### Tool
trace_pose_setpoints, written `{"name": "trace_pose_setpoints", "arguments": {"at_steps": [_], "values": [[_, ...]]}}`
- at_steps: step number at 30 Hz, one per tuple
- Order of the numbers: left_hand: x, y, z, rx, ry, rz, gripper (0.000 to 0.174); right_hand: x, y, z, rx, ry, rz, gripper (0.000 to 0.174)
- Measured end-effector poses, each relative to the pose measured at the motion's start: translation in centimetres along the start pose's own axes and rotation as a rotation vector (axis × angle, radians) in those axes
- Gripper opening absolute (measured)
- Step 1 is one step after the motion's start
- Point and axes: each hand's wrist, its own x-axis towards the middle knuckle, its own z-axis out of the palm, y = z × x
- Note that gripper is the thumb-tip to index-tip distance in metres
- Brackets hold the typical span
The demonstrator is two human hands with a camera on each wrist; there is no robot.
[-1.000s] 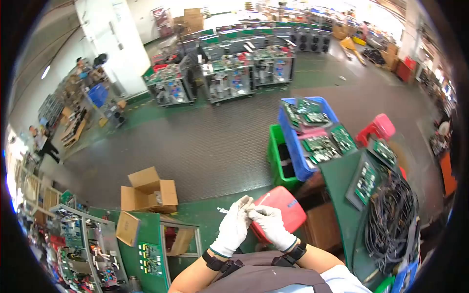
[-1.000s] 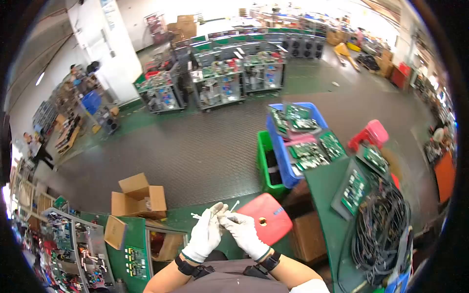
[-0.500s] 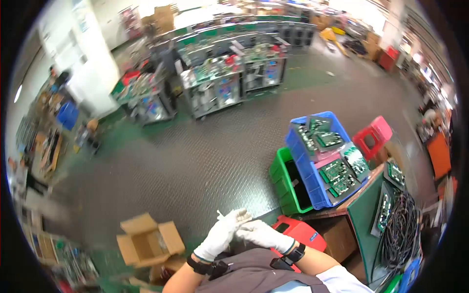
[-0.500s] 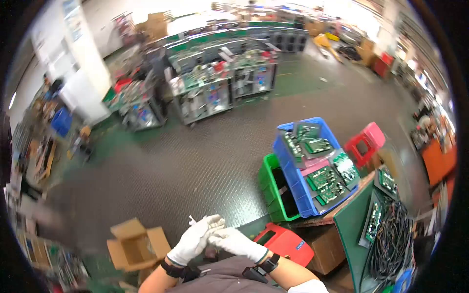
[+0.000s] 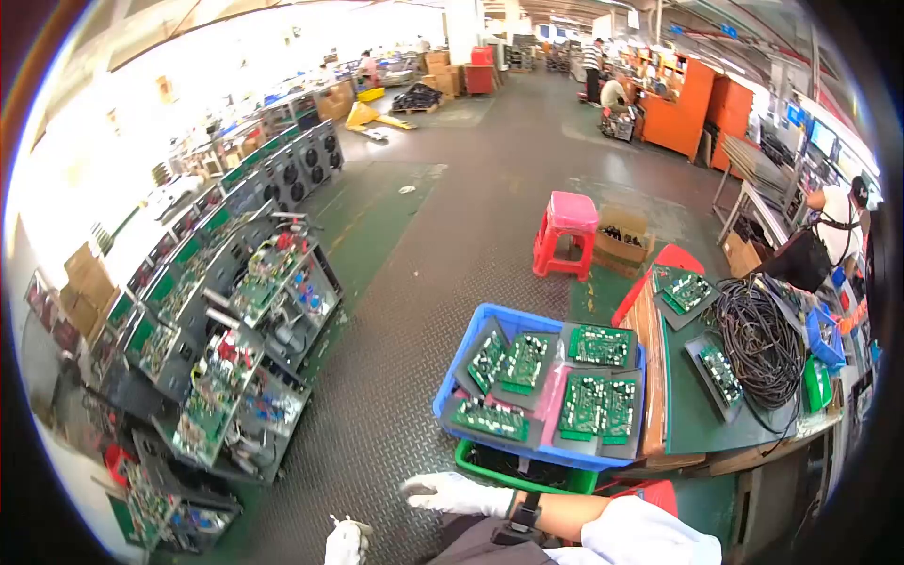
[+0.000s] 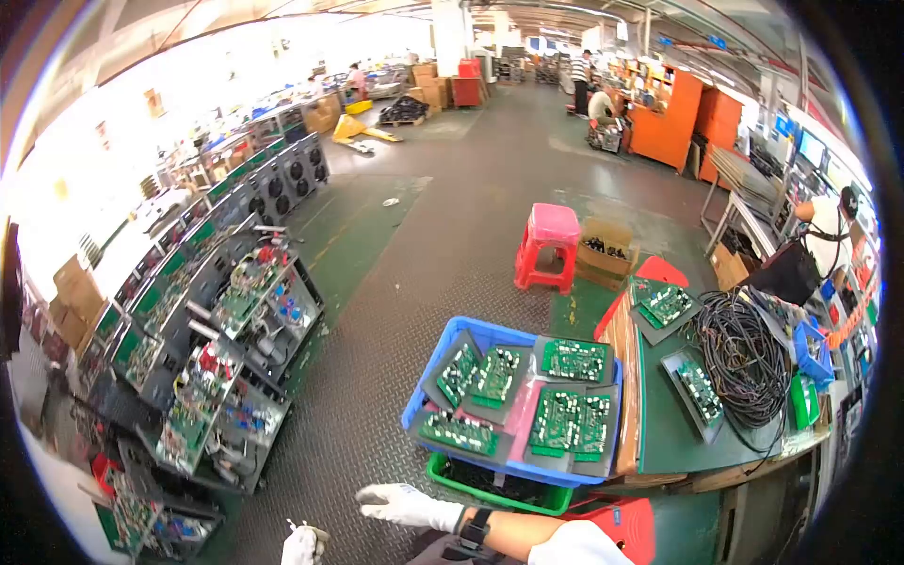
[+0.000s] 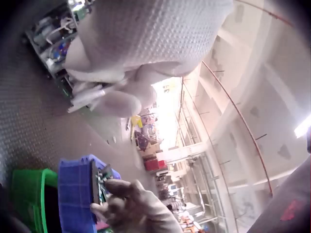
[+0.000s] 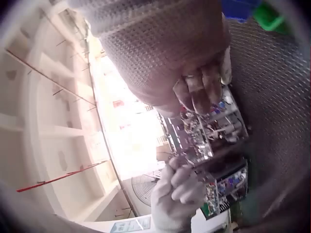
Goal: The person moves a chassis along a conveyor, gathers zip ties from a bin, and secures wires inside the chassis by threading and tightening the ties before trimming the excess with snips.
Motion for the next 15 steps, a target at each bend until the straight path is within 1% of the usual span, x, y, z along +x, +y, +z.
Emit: {"name": "trace_pose_setpoints", "arguments": {"at_steps": [1,2,3,5,6,7,8,9,10,11,12,13,15], "values": [[2.7,0.5,-0.9,0.132,-0.051,0.075,0.035,2.0,-2.8,-1.7,0.002,0.03,-0.05,0.056],[5.5,0.9,-1.8,0.232,-0.153,0.207,0.031,4.4,-4.1,-2.9,-0.079,0.055,-0.174,0.058],[9.2,-0.9,-2.5,0.619,-0.123,0.699,0.019,6.9,-5.3,-4.3,-0.165,0.084,-0.299,0.059],[14.5,3.3,-2.7,-0.097,-0.361,-0.277,0.012,11.9,-6.4,-6.0,-0.395,0.144,-0.468,0.061],[17.1,5.3,-2.0,0.653,-0.402,0.266,0.008,14.3,-6.3,-7.0,-0.425,0.166,-0.582,0.061],[20.1,7.4,-1.5,0.524,-0.405,0.194,0.011,16.6,-6.1,-8.1,-0.461,0.183,-0.694,0.062],[24.3,8.6,-0.9,0.536,-0.442,0.218,0.011,19.0,-6.0,-9.4,-0.5,0.229,-0.729,0.055],[28.7,9.4,-0.4,0.514,-0.524,0.163,0.012,21.4,-5.6,-10.8,-0.535,0.276,-0.765,0.049],[32.7,9.9,-0.5,0.503,-0.607,0.095,0.013,22.9,-5.5,-12.7,-0.466,0.272,-0.701,0.053],[36.8,11.1,-0.8,0.505,-0.689,0.026,0.013,23.8,-5.4,-15.0,-0.431,0.438,-0.668,0.054],[40.9,13.0,-0.6,0.512,-0.776,-0.039,0.014,25.1,-4.6,-17.8,-0.434,0.505,-0.661,0.054],[44.0,16.0,0.5,0.551,-0.829,-0.033,0.014,26.1,-2.7,-20.4,-0.202,0.676,-0.604,0.053],[48.4,23.4,5.0,0.574,-0.95,0.353,0.025,25.3,0.1,-24.2,0.278,1.024,-0.479,0.051]]}}
